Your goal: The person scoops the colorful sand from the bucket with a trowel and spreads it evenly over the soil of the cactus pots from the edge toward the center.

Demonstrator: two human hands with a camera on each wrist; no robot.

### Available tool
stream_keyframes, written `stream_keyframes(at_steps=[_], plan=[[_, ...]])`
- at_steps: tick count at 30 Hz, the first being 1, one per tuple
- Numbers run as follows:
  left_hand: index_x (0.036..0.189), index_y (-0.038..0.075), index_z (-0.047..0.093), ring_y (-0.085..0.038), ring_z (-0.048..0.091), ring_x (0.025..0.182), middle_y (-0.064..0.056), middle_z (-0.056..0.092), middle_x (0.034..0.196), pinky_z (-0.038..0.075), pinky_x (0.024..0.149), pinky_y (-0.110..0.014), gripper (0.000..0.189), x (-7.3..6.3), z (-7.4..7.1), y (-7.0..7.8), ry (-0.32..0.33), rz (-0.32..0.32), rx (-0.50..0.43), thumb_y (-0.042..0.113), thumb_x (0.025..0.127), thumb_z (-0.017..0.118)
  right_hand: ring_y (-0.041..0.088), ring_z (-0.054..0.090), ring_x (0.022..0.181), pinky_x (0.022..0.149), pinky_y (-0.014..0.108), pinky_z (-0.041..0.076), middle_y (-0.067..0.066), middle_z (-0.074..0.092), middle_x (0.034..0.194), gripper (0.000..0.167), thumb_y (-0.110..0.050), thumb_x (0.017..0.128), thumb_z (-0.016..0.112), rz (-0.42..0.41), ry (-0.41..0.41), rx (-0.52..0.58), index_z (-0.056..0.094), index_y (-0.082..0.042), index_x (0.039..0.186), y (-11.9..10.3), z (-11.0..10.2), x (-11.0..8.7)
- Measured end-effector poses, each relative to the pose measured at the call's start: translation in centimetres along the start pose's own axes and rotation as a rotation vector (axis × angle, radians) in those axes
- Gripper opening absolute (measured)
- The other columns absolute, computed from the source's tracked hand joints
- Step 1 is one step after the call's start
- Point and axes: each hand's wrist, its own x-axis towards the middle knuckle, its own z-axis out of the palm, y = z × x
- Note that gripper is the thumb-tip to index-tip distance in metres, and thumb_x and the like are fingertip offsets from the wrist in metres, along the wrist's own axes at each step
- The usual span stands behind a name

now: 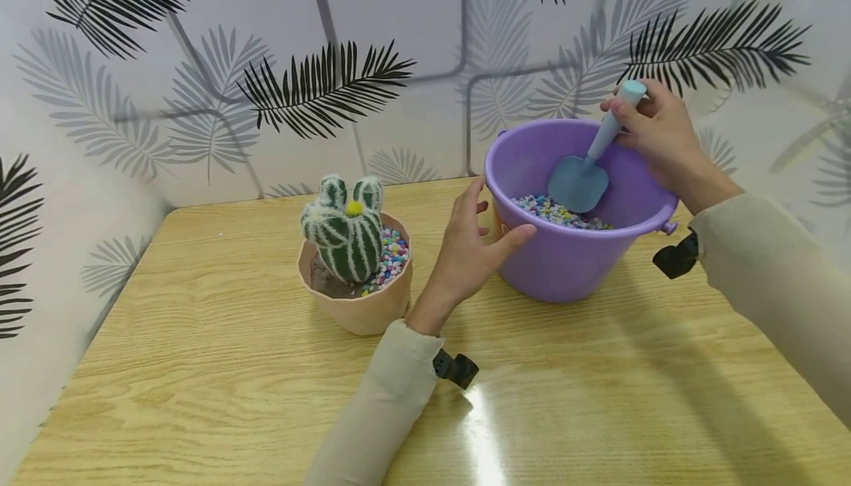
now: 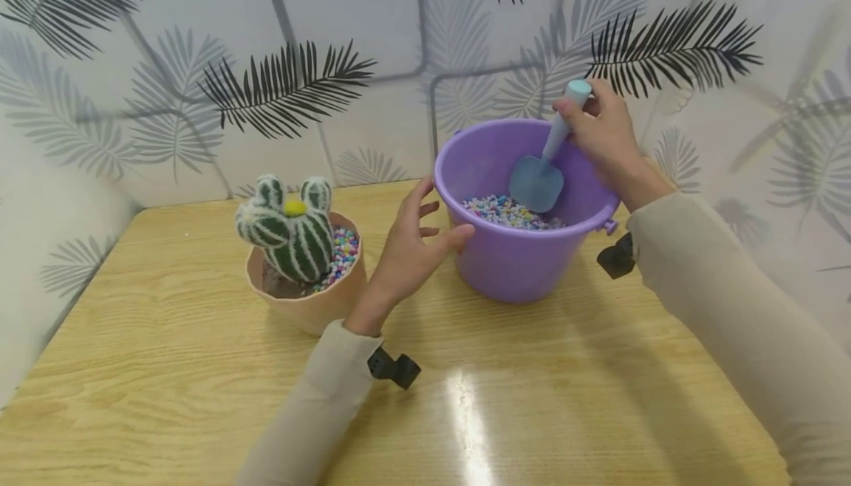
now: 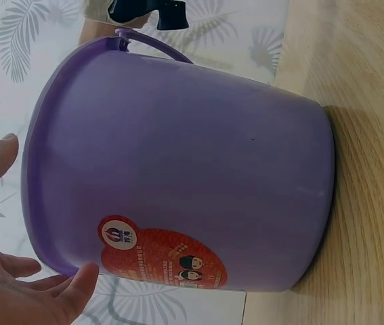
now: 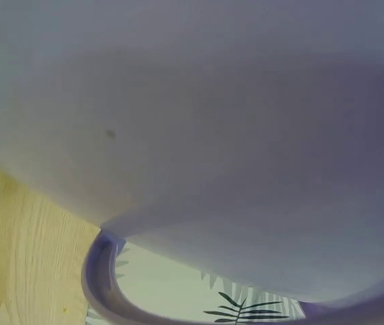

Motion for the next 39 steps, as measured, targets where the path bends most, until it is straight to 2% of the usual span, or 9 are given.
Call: stream_keyframes(at_steps=[6, 9, 11, 16, 23, 30, 32, 35, 39], plan=[[0.153, 0.012, 0.017, -0.030, 0.041, 0.132, -0.012, 0.026, 0.154, 0.047, 0.098, -0.039, 0.086, 0.0, 0.1, 0.1, -0.002, -0.004, 0.005, 0.028, 0.086, 0.069, 0.013, 0.054, 0.108, 0.077, 0.013, 0.051, -0.011, 0.064, 0.092, 0.020, -0.024, 0.093, 0.057, -0.001, -0.026, -0.002, 0.050, -0.015, 0.110, 0.1, 0.1, 0.1], [0.154, 0.012, 0.016, -0.029, 0.041, 0.132, -0.012, 0.026, 0.153, 0.047, 0.098, -0.038, 0.087, 0.1, 0.2, 0.0, -0.002, -0.004, 0.006, 0.028, 0.086, 0.069, 0.012, 0.053, 0.108, 0.080, 0.013, 0.051, -0.012, 0.062, 0.093, 0.022, -0.026, 0.095, 0.053, -0.003, -0.022, -0.098, 0.047, -0.015, 0.113, 0.2, 0.2, 0.2], [0.153, 0.012, 0.016, -0.029, 0.042, 0.132, -0.012, 0.028, 0.153, 0.048, 0.097, -0.037, 0.087, 0.2, 0.3, -0.1, 0.004, -0.008, 0.006, 0.028, 0.086, 0.069, 0.008, 0.056, 0.102, 0.074, 0.010, 0.051, -0.012, 0.061, 0.091, 0.019, -0.026, 0.096, 0.050, -0.012, -0.014, -0.153, 0.046, -0.016, 0.111, 0.3, 0.4, 0.2], [0.153, 0.009, 0.017, -0.027, 0.043, 0.132, -0.012, 0.032, 0.150, 0.048, 0.096, -0.035, 0.088, 0.4, 0.6, -0.2, 0.024, -0.012, 0.003, 0.027, 0.085, 0.071, -0.002, 0.057, 0.088, 0.069, 0.008, 0.050, -0.015, 0.058, 0.087, 0.012, -0.026, 0.099, 0.047, -0.050, -0.001, -0.293, 0.045, -0.017, 0.105, 0.3, 0.9, 0.0], [0.153, 0.010, 0.016, -0.027, 0.039, 0.133, -0.011, 0.027, 0.153, 0.049, 0.096, -0.036, 0.092, 0.6, 0.6, -0.2, 0.047, 0.010, 0.036, 0.029, 0.084, 0.073, 0.002, 0.057, 0.093, 0.072, 0.010, 0.051, -0.010, 0.057, 0.094, 0.014, -0.026, 0.100, 0.046, -0.054, 0.025, -0.403, 0.047, -0.013, 0.106, -0.4, 2.2, -0.2], [0.154, 0.010, 0.014, -0.021, 0.032, 0.140, -0.008, 0.021, 0.158, 0.049, 0.096, -0.038, 0.094, 1.0, 0.5, 0.0, 0.034, 0.058, 0.058, 0.027, 0.083, 0.074, 0.013, 0.058, 0.105, 0.088, 0.021, 0.052, -0.011, 0.059, 0.097, 0.009, -0.020, 0.100, 0.046, -0.086, 0.054, -0.333, 0.047, -0.014, 0.107, -1.2, 2.6, 0.1], [0.154, 0.010, 0.015, -0.021, 0.032, 0.140, -0.008, 0.022, 0.157, 0.049, 0.096, -0.039, 0.093, 1.0, 0.5, 0.0, 0.038, 0.065, 0.060, 0.027, 0.083, 0.074, 0.012, 0.057, 0.104, 0.088, 0.020, 0.052, -0.013, 0.059, 0.096, 0.007, -0.019, 0.100, 0.047, -0.099, 0.047, -0.329, 0.047, -0.015, 0.106, -1.2, 2.7, 0.1], [0.153, 0.009, 0.016, -0.021, 0.033, 0.140, -0.008, 0.023, 0.157, 0.049, 0.096, -0.039, 0.093, 1.1, 0.5, 0.0, 0.039, 0.064, 0.066, 0.028, 0.083, 0.074, 0.004, 0.058, 0.096, 0.080, 0.013, 0.051, -0.017, 0.061, 0.090, 0.005, -0.017, 0.099, 0.048, -0.112, 0.013, -0.309, 0.049, -0.014, 0.103, -1.1, 2.6, 0.0], [0.153, 0.008, 0.016, -0.021, 0.033, 0.140, -0.008, 0.023, 0.157, 0.049, 0.097, -0.039, 0.094, 1.0, 0.5, 0.1, 0.035, 0.051, 0.075, 0.029, 0.083, 0.074, -0.001, 0.061, 0.089, 0.074, 0.010, 0.051, -0.014, 0.065, 0.087, 0.008, -0.018, 0.098, 0.050, -0.104, -0.075, -0.154, 0.049, -0.009, 0.100, -0.7, 2.5, -0.3]])
